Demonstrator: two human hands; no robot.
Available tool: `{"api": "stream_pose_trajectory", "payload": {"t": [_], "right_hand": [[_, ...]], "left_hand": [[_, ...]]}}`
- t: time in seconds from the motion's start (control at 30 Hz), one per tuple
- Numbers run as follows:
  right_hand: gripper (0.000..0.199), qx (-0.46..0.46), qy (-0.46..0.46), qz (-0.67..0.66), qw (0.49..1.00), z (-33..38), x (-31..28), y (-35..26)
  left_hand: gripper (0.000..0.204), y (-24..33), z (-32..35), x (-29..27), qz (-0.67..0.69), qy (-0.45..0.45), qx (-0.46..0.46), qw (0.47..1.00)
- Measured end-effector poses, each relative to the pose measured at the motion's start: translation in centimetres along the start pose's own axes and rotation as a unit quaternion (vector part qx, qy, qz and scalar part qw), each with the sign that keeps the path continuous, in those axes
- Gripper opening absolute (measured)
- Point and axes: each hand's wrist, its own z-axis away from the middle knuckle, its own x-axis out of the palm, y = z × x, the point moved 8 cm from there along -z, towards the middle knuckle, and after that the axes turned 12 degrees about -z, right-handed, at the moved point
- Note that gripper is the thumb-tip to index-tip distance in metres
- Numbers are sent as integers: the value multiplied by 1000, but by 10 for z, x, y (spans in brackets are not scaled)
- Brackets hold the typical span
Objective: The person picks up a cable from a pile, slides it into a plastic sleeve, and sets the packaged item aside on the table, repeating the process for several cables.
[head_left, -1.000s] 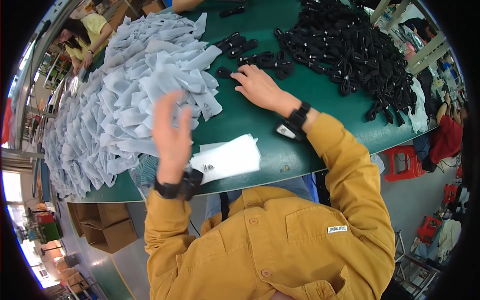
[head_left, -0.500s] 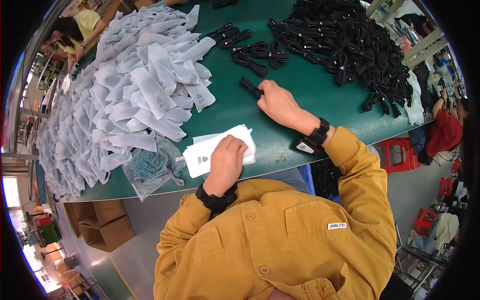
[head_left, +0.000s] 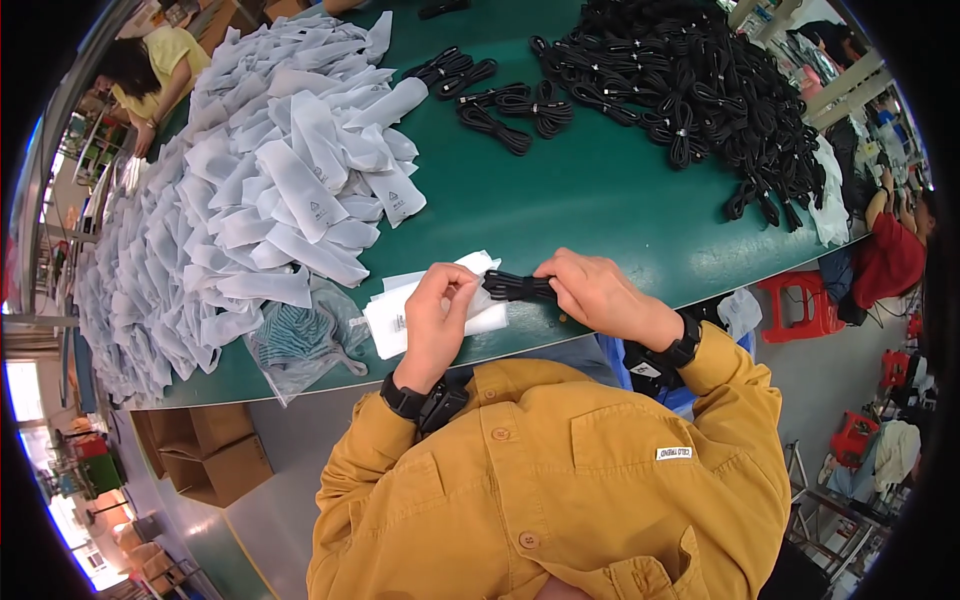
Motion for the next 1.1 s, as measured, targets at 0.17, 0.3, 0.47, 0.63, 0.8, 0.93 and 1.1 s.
{"api": "stream_pose_trajectory", "payload": {"t": [0.17,0.3,0.47,0.63,0.8,0.93,1.1], "right_hand": [[16,459,-42,-443,769,30,32,57],[22,410,-54,-473,778,24,40,54],[26,-53,-4,-89,995,-15,7,-16],[29,-83,33,-127,988,-32,-1,-32],[35,-93,29,-130,987,-56,-1,-38],[36,-84,86,-106,987,-87,-15,-27],[30,-10,124,110,986,-116,-37,64]], "left_hand": [[9,47,8,3,-169,-7,241,956],[13,58,12,-3,-179,14,259,949],[11,46,-2,-20,-154,55,169,972],[6,43,-14,-25,-15,24,92,995],[11,22,-31,-31,254,-12,-19,967],[20,19,-70,-93,342,70,-27,937],[22,48,-71,-156,23,265,67,962]]}}
